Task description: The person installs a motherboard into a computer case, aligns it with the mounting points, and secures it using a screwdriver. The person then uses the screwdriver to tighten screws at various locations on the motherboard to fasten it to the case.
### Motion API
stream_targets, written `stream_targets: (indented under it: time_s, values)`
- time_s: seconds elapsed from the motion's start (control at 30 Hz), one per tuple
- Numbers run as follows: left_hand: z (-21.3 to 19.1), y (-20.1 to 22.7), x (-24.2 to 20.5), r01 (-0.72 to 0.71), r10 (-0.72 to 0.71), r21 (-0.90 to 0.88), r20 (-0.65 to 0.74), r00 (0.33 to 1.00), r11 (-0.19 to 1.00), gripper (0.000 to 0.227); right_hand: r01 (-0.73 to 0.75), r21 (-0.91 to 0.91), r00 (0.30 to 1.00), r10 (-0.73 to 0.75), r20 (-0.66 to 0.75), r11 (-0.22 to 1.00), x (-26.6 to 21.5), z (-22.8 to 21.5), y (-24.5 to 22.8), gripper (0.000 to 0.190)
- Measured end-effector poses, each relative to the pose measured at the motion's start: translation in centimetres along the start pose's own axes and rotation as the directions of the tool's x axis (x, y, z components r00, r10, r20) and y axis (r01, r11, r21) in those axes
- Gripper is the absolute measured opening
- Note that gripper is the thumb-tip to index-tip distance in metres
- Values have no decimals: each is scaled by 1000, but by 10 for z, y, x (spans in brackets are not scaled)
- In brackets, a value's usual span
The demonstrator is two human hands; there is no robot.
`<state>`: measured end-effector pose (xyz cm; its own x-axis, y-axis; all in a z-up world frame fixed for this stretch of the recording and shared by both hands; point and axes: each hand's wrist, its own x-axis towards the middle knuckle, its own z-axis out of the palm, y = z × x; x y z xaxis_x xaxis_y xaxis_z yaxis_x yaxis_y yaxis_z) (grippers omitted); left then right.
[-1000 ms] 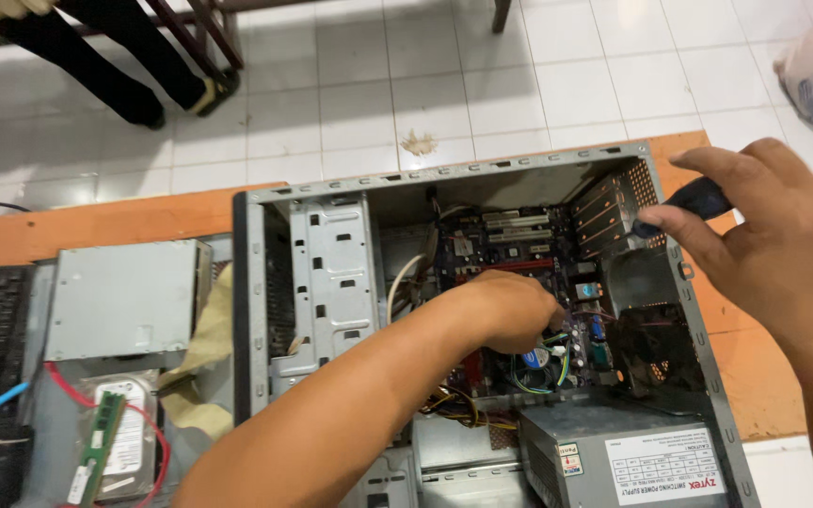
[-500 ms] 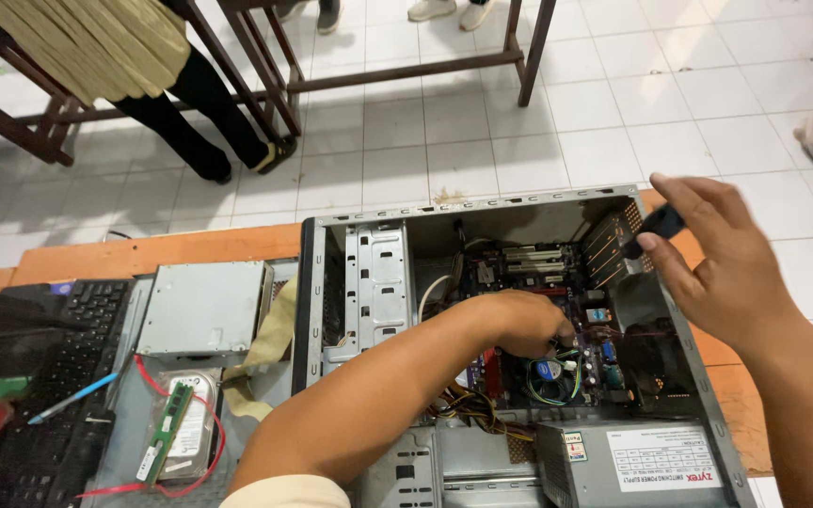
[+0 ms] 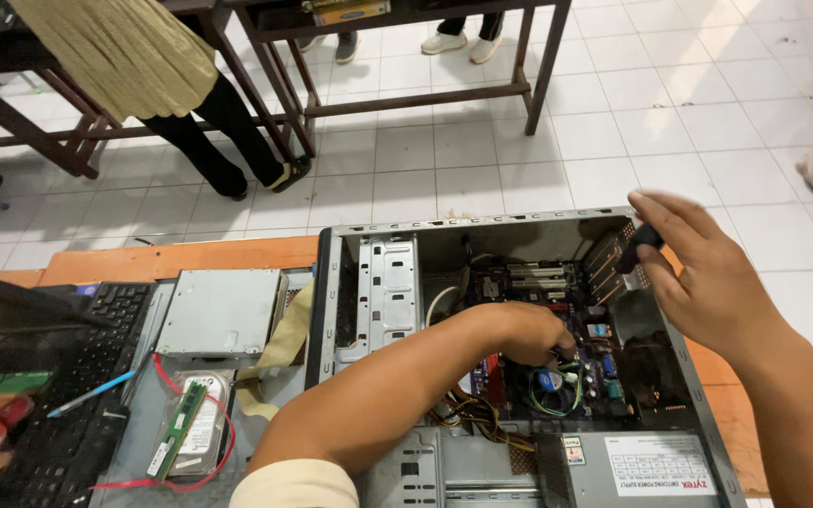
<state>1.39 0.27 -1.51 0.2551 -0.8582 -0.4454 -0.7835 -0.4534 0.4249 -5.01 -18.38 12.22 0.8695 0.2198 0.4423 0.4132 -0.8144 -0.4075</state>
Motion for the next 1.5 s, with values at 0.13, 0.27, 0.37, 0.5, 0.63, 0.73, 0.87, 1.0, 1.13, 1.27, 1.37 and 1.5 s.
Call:
stream_targets:
  time_s: [0.13, 0.27, 0.37, 0.5, 0.63, 0.73, 0.87, 1.0, 1.13, 1.27, 1.37, 1.5]
  values:
    - [2, 0, 3, -30, 31, 22, -48, 998, 999, 35, 65, -192, 984, -95, -149, 979, -9, 20, 25, 47]
    - [24, -24, 34, -123, 128, 53, -109, 986, 991, 30, 40, -447, 964, -153, -219, 893, -14, 32, 42, 45]
    - [18, -20, 30, -106, 110, 50, -83, 991, 993, 30, 107, -162, 969, -139, -202, 981, -11, 21, 23, 56]
    - [8, -13, 18, -58, 58, -20, -3, 998, 998, 41, 184, -113, 975, -196, -108, 976, -14, 23, 45, 53]
    - [10, -15, 22, -64, 64, -3, -12, 998, 998, 43, 19, -131, 981, -44, -188, 991, -24, 33, 47, 36]
    - [13, -18, 26, -70, 70, -2, -26, 997, 998, 42, 121, -240, 975, -160, -152, 963, -19, 28, 43, 50]
    - [8, -14, 19, -50, 50, -42, -6, 999, 998, 42, 206, 38, 972, -199, -125, 978, -13, 19, 26, 51]
    - [10, -13, 20, -64, 64, 1, -8, 998, 998, 42, 115, -152, 974, -141, -176, 982, -23, 28, 39, 43]
    - [9, -12, 17, -67, 67, 9, -42, 997, 998, 36, 4, -257, 979, -57, -198, 967, -23, 25, 31, 44]
    - [2, -7, 10, -41, 41, -12, 41, 998, 999, 34, -170, -126, 985, 170, -13, 977, -8, 5, 0, 63]
    - [5, -10, 13, -100, 100, -3, 27, 995, 995, 36, 3, -157, 1000, -5, -16, 988, -12, 10, 17, 59]
    - [2, -5, 7, -33, 34, -24, 14, 999, 999, 37, -66, -274, 992, 34, -122, 959, -21, 24, 38, 40]
